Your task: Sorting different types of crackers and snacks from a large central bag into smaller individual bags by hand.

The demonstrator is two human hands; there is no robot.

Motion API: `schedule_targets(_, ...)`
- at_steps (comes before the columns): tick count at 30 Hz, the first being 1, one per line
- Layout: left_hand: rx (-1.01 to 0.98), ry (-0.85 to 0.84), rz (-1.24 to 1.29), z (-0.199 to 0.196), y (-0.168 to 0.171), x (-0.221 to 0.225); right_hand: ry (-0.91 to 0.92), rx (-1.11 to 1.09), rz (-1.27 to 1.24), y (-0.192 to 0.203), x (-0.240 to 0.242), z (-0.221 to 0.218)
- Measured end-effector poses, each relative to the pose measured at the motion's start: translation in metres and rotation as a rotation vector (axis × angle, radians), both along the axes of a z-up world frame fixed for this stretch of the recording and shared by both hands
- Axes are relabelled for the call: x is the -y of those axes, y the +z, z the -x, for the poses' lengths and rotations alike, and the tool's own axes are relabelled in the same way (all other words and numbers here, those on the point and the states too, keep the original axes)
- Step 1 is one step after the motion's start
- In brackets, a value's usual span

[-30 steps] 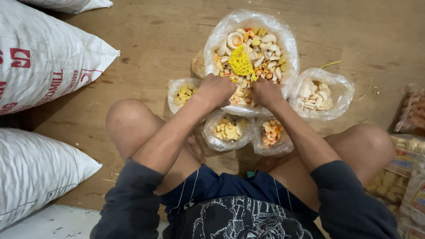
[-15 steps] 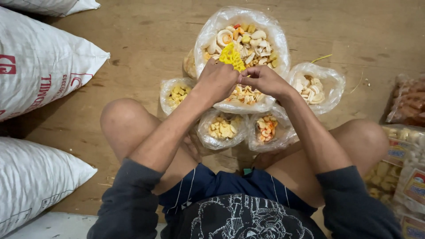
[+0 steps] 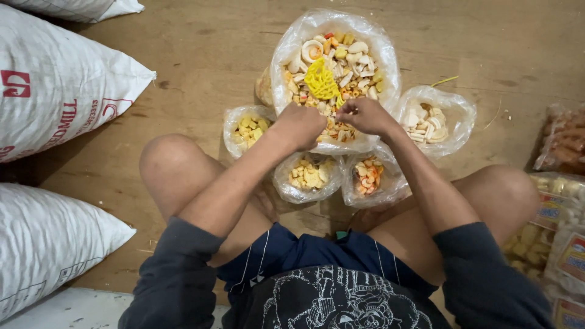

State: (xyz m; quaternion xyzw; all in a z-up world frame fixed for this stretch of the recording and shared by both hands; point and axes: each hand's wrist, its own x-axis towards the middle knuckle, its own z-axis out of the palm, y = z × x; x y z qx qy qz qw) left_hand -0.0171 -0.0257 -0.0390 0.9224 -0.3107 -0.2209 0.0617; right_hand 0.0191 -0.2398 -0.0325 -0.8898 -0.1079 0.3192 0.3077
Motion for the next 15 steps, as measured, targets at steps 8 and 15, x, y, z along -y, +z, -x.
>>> schedule_targets(8, -0.183, 0.045, -0.070, 0.008, 0.014, -0.006, 0.224, 0.116, 0.506, -0.089, 0.006, 0.008)
schedule_targets(15, -0.066, 0.077, -0.042, -0.010, 0.016, -0.003, 0.205, 0.124, 0.408, -0.073, 0.001, 0.002)
